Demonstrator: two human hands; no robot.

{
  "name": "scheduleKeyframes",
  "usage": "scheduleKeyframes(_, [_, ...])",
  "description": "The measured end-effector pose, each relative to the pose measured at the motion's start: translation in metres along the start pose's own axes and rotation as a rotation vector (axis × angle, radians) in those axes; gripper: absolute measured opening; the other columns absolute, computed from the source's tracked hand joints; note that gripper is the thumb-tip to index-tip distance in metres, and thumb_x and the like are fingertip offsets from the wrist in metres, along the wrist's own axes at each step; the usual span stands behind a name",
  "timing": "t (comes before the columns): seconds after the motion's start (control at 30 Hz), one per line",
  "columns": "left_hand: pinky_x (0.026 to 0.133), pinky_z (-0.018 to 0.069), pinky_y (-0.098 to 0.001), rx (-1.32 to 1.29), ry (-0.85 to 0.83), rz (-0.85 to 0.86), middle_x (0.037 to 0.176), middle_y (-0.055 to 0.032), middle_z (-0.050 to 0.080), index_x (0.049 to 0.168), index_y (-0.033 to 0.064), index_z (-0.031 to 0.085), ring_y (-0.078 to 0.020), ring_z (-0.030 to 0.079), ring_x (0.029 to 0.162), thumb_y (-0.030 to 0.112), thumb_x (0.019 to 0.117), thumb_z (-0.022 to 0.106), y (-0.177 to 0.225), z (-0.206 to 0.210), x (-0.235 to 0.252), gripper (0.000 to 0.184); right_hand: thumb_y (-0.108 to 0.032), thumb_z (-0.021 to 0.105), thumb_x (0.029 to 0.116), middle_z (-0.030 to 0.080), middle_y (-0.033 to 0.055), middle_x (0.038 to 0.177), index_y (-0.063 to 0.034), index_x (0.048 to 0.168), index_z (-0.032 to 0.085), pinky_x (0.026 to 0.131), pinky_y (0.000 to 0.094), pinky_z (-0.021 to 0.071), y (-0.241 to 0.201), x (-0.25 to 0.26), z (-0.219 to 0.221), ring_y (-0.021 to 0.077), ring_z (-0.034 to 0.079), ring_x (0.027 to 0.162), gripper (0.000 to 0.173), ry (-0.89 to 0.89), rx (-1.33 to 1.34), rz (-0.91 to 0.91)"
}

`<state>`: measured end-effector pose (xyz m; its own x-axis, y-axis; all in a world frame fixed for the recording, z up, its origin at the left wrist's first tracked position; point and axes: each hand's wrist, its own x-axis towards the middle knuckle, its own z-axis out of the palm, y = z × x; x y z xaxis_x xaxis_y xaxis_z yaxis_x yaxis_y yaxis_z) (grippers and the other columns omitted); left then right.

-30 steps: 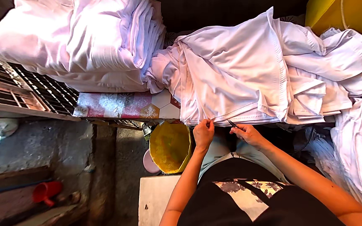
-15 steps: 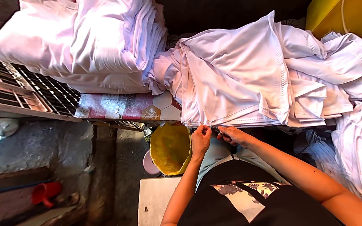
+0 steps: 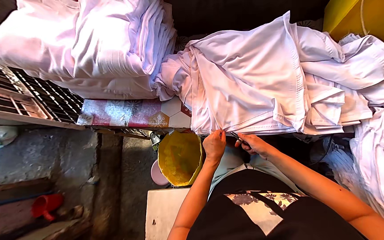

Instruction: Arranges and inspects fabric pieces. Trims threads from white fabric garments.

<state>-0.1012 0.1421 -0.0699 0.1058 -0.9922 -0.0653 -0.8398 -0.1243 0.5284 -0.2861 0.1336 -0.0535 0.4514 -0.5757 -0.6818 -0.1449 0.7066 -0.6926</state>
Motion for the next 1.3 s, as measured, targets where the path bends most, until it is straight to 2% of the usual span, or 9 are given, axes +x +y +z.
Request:
scheduleKeyframes(0.13, [0.063, 0.0498, -0.0350, -0.214, 0.014, -0.027, 0.066, -0.0033, 0.064, 0.096, 0.0029, 0.076, -0.0130, 0.058, 0.059, 0.019, 0.0984, 0.061, -0.011, -0.005, -0.008, 0.023, -0.041, 0.032, 0.1131, 0.037, -0.0097, 0.056, -0.0091, 0.096, 0.064, 0.042, 0.0176, 0.0255, -0.003, 0.005, 0.005, 0.0011, 0.029, 0.042, 0.048, -0.021, -0.017, 0.009])
scheduleKeyframes(0.2, [0.060, 0.0466, -0.0274, -0.310, 0.004, -0.055, 0.064, 0.0015, 0.060, 0.095, 0.0031, 0.074, -0.0057, 0.052, 0.057, 0.019, 0.0985, 0.062, -0.012, -0.012, -0.012, 0.021, -0.042, 0.032, 0.1129, 0.037, -0.0096, 0.056, -0.0096, 0.095, 0.063, 0.042, 0.0177, 0.0255, -0.004, 0.010, 0.009, 0.0011, 0.029, 0.042, 0.048, -0.055, -0.031, 0.028])
scheduleKeyframes(0.27, [0.059, 0.0450, -0.0236, -0.357, -0.003, -0.065, 0.064, 0.0033, 0.058, 0.094, 0.0028, 0.073, -0.0029, 0.050, 0.056, 0.018, 0.0981, 0.062, -0.012, -0.019, -0.014, 0.019, -0.043, 0.032, 0.1127, 0.037, -0.0101, 0.057, -0.0113, 0.094, 0.061, 0.042, 0.0173, 0.0247, -0.008, 0.015, 0.013, 0.0006, 0.028, 0.043, 0.047, -0.105, -0.031, 0.043])
scheduleKeyframes(0.47, [0.059, 0.0448, -0.0198, -0.461, -0.012, -0.089, 0.065, 0.0050, 0.059, 0.093, 0.0020, 0.072, 0.0007, 0.051, 0.057, 0.014, 0.0973, 0.062, -0.010, -0.028, -0.014, 0.016, -0.045, 0.031, 0.1123, 0.037, -0.0103, 0.056, -0.0135, 0.088, 0.057, 0.040, 0.0150, 0.0233, -0.018, 0.026, 0.016, -0.0010, 0.027, 0.041, 0.048, -0.188, 0.119, 0.068])
scheduleKeyframes(0.63, [0.058, 0.0428, -0.0181, -0.493, -0.034, -0.085, 0.064, 0.0072, 0.057, 0.091, 0.0029, 0.071, 0.0025, 0.049, 0.056, 0.014, 0.0965, 0.062, -0.006, -0.032, -0.013, 0.015, -0.043, 0.030, 0.1127, 0.037, -0.0101, 0.055, -0.0136, 0.085, 0.055, 0.040, 0.0136, 0.0226, -0.019, 0.021, 0.009, -0.0020, 0.028, 0.040, 0.048, -0.252, 0.084, 0.109])
scheduleKeyframes(0.87, [0.057, 0.0422, -0.0166, -0.535, -0.019, -0.107, 0.063, 0.0087, 0.056, 0.088, 0.0045, 0.071, 0.0036, 0.049, 0.056, 0.013, 0.0961, 0.062, -0.003, -0.036, -0.014, 0.014, -0.043, 0.027, 0.1125, 0.037, -0.0111, 0.054, -0.0149, 0.081, 0.054, 0.039, 0.0118, 0.0224, -0.015, 0.026, 0.009, -0.0039, 0.027, 0.040, 0.050, -0.323, 0.204, 0.076])
scheduleKeyframes(1.13, [0.056, 0.0411, -0.0168, -0.543, -0.001, -0.110, 0.062, 0.0094, 0.054, 0.086, 0.0051, 0.070, 0.0037, 0.047, 0.055, 0.011, 0.0955, 0.061, -0.003, -0.033, -0.012, 0.014, -0.045, 0.027, 0.1123, 0.037, -0.0096, 0.055, -0.0139, 0.081, 0.053, 0.039, 0.0123, 0.0232, -0.012, 0.034, 0.016, -0.0028, 0.028, 0.039, 0.051, -0.279, 0.338, 0.096])
scheduleKeyframes(1.3, [0.057, 0.0417, -0.0178, -0.557, -0.015, -0.131, 0.062, 0.0088, 0.054, 0.085, 0.0046, 0.070, 0.0026, 0.048, 0.056, 0.010, 0.0953, 0.060, -0.004, -0.032, -0.009, 0.015, -0.040, 0.036, 0.1119, 0.036, -0.0099, 0.053, -0.0131, 0.077, 0.053, 0.039, 0.0140, 0.0222, -0.013, 0.035, 0.022, -0.0019, 0.027, 0.039, 0.047, -0.164, 0.276, 0.088])
